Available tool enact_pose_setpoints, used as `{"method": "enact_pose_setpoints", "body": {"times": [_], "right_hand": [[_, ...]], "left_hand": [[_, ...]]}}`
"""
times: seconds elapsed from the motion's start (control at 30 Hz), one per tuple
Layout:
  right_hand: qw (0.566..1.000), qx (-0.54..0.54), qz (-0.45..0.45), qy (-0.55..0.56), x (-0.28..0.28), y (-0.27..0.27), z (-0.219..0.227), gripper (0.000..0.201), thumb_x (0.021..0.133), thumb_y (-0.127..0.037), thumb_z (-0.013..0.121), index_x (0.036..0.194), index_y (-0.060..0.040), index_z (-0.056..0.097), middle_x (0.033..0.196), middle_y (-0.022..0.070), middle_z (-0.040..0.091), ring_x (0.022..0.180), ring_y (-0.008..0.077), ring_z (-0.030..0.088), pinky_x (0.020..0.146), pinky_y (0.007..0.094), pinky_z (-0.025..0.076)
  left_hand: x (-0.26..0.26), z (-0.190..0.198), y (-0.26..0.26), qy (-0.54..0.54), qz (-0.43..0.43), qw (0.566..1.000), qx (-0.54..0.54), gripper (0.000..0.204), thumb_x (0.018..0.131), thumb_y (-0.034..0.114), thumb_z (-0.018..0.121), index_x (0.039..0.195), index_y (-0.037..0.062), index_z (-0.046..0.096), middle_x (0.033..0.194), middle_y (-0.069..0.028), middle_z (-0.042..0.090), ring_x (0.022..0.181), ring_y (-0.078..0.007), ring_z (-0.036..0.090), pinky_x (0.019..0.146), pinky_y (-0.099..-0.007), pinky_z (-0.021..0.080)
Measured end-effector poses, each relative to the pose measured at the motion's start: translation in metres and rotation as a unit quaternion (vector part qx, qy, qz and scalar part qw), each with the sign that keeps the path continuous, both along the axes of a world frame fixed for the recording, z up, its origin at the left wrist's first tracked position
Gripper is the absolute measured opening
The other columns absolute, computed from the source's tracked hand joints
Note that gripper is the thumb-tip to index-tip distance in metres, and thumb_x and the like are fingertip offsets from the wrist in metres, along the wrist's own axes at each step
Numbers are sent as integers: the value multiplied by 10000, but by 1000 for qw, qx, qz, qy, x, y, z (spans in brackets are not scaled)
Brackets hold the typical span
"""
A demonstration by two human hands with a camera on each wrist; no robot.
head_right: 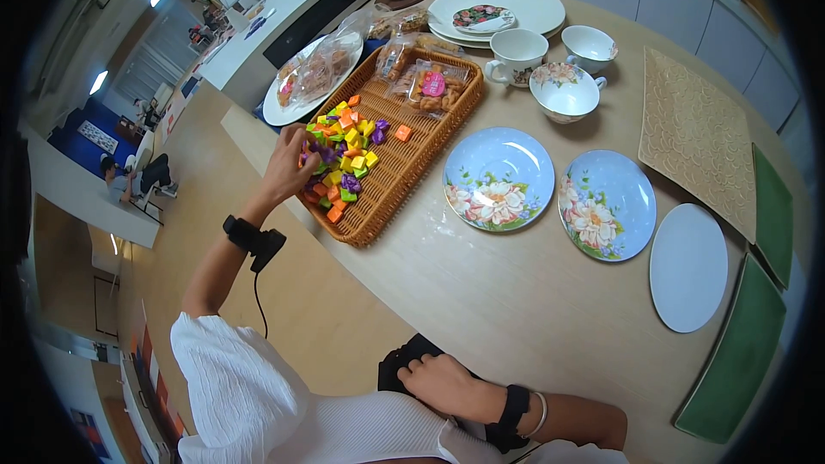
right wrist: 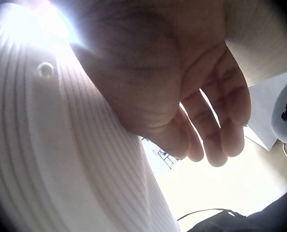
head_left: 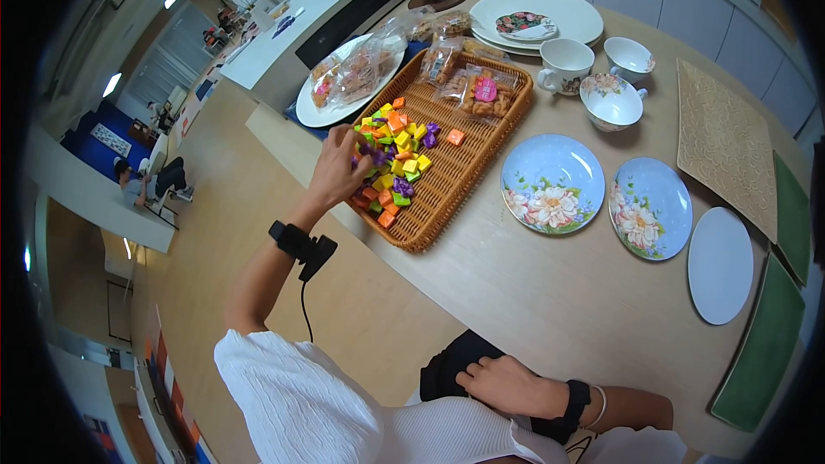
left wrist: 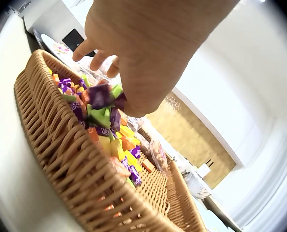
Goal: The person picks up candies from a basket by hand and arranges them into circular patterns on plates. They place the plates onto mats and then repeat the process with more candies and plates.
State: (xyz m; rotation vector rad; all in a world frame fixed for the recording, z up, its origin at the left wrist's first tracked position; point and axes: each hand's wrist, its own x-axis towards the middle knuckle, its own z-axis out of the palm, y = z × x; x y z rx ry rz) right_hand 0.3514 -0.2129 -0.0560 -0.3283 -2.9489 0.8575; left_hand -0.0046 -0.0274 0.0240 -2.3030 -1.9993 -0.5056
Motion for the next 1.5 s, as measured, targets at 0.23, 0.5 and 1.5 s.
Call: {"method": "enact_pose_setpoints", "body": {"times": [0.23,0.5,1.5], "right_hand": [[1000,27,2,-3,-1,-2,-1,145,765,-126,588,884,-43,601,794,98,637,734,232,656,582,332,527],[999,37,2,-10,-1,-3,-1,144,765,-127,586,881,-44,608,795,97,637,740,235,658,578,323,526],[1000,-11,14,24,1,1,-2,165,779,-104,560,927,-45,600,810,103,632,739,233,644,602,318,525]], "left_hand": [[-4,-11,-28,8,2,984,-178,900,710,551,735,1399,183,288,1424,-314,267,1318,-486,311,1070,-515,328],[28,-7,-17,106,69,975,-183,828,649,279,736,1372,222,337,1328,-329,340,1236,-496,380,979,-536,400],[68,-11,113,64,-55,973,-216,638,787,592,567,1241,144,557,1301,-214,477,1208,-436,427,984,-538,386]]}}
